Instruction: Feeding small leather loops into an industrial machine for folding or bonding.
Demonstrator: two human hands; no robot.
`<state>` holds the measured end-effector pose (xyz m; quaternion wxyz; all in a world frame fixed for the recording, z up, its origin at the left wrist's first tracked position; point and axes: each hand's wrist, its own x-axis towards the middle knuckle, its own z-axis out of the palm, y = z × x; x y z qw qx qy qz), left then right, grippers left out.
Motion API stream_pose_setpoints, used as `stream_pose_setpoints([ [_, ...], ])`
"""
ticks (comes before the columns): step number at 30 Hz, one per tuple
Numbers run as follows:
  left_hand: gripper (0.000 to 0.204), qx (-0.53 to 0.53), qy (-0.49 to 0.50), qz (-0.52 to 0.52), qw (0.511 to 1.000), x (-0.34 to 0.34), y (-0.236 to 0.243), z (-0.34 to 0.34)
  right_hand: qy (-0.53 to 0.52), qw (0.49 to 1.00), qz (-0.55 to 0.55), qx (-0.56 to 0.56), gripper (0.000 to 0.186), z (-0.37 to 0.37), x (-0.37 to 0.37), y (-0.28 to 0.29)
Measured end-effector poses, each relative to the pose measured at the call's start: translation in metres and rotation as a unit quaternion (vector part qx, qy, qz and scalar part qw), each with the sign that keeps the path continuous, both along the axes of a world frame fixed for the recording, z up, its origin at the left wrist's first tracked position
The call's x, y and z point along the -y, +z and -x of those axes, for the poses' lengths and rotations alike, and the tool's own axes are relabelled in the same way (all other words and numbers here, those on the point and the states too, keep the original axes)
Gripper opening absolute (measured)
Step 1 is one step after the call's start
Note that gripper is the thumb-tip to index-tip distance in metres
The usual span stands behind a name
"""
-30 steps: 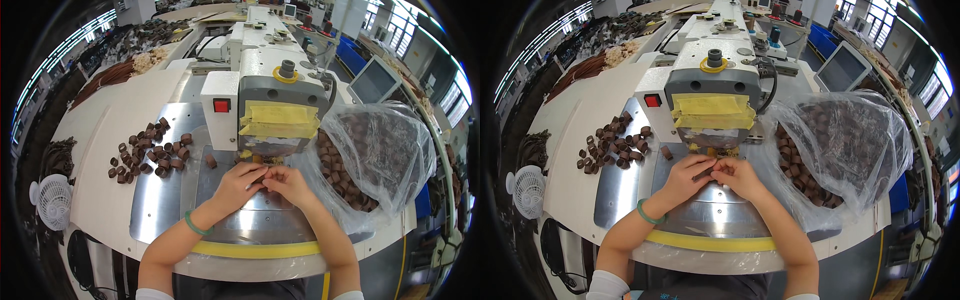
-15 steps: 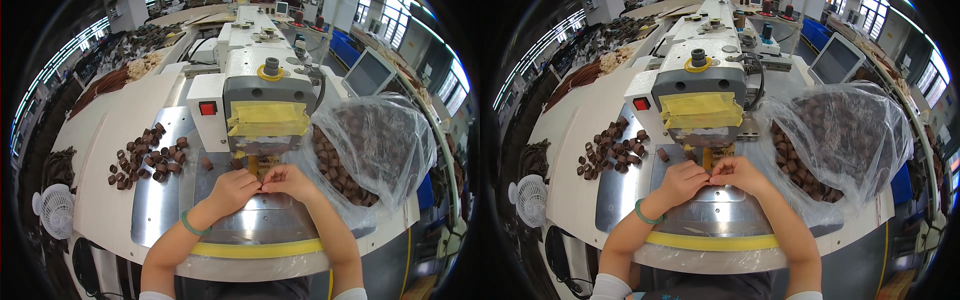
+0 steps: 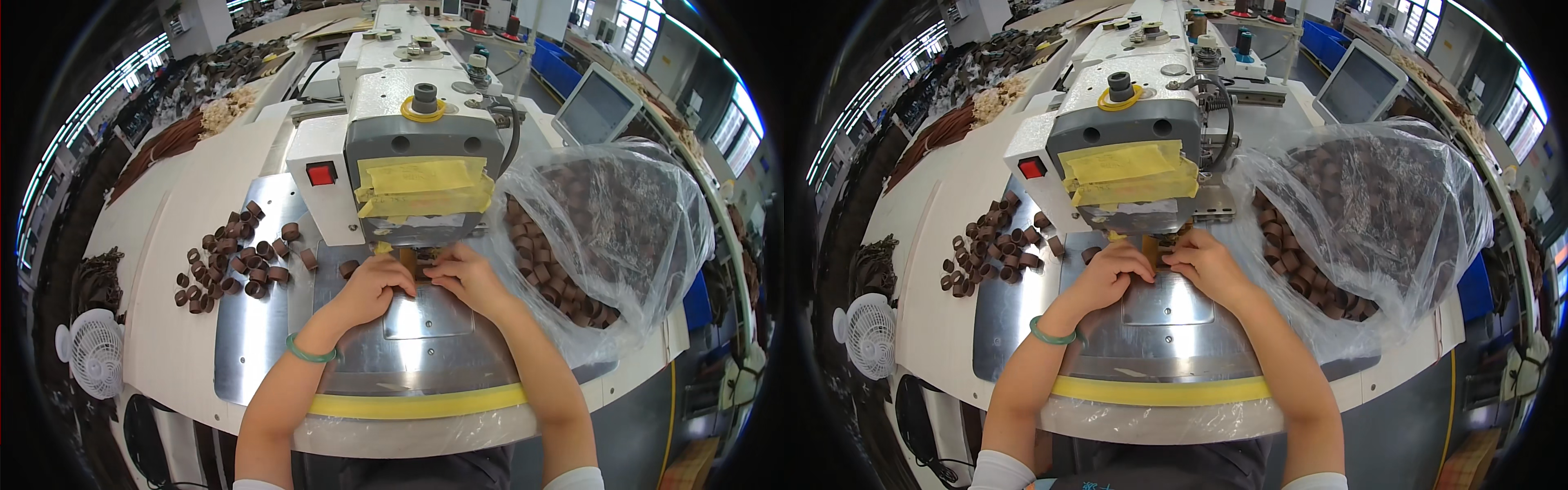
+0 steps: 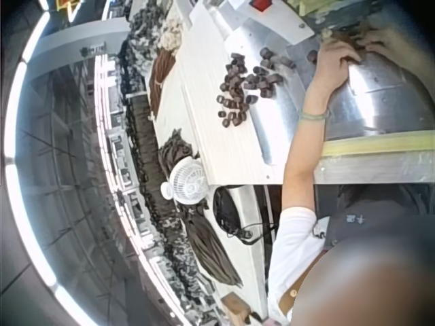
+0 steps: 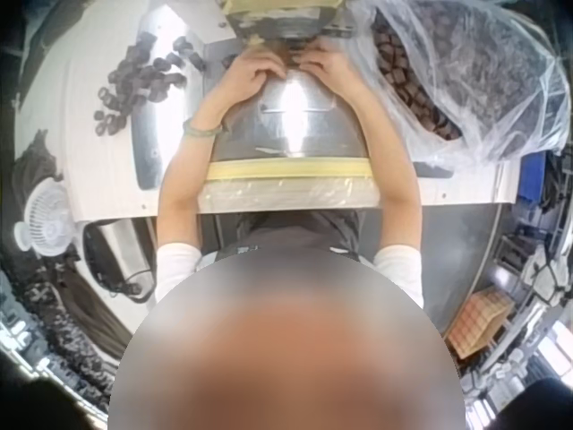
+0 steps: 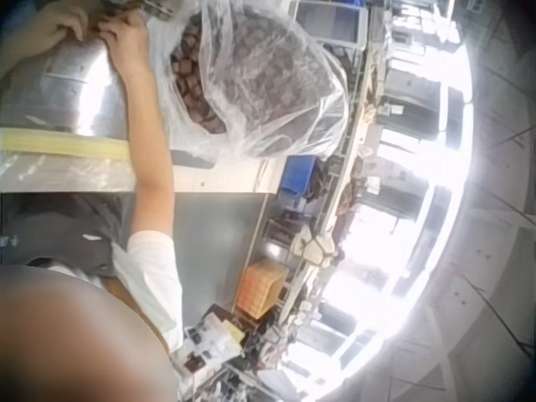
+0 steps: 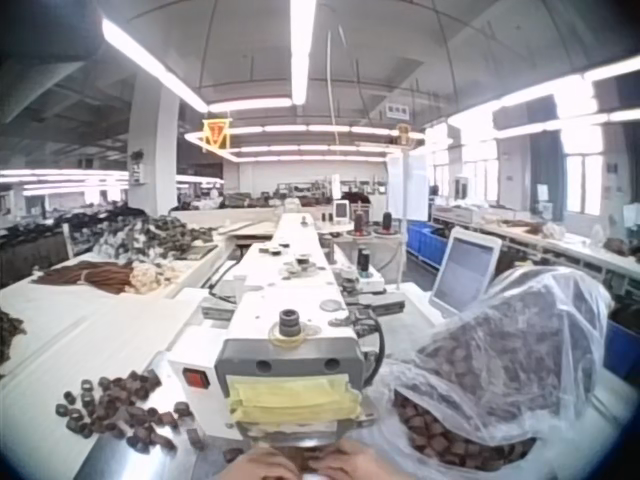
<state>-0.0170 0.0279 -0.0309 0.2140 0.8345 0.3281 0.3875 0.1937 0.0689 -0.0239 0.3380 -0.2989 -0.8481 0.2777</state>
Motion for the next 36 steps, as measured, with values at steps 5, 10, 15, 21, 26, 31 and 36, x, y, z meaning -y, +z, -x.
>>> stream_pose_setpoints([
  [5,0.026,0.014,0.179,0.191,0.965,0.003,0.004,-0.008,0.003,0.992,-0.113,0.062,0.014,0.000,-0.003,-0.004],
  [10,0.028,-0.040,0.253,0.008,0.966,-0.009,-0.008,-0.024,-0.028,0.991,-0.127,0.037,0.015,0.004,-0.016,-0.015],
  [15,0.021,-0.036,0.343,0.032,0.938,-0.013,-0.017,-0.028,-0.019,0.997,-0.070,0.020,0.015,0.006,-0.019,-0.014],
  [21,0.022,-0.074,0.363,-0.024,0.929,-0.013,-0.014,-0.033,-0.122,0.979,0.162,0.036,0.019,0.012,-0.016,0.007],
  [26,0.022,-0.057,0.348,-0.020,0.936,-0.016,-0.018,-0.032,-0.157,0.980,0.126,0.005,0.020,0.013,-0.012,0.003],
  [31,0.022,-0.034,0.327,0.004,0.945,-0.017,-0.019,-0.031,-0.151,0.985,0.089,-0.007,0.021,0.012,-0.011,-0.002],
  [36,0.022,-0.039,0.330,0.006,0.943,-0.016,-0.018,-0.029,-0.148,0.986,0.070,-0.012,0.021,0.014,-0.013,-0.006],
])
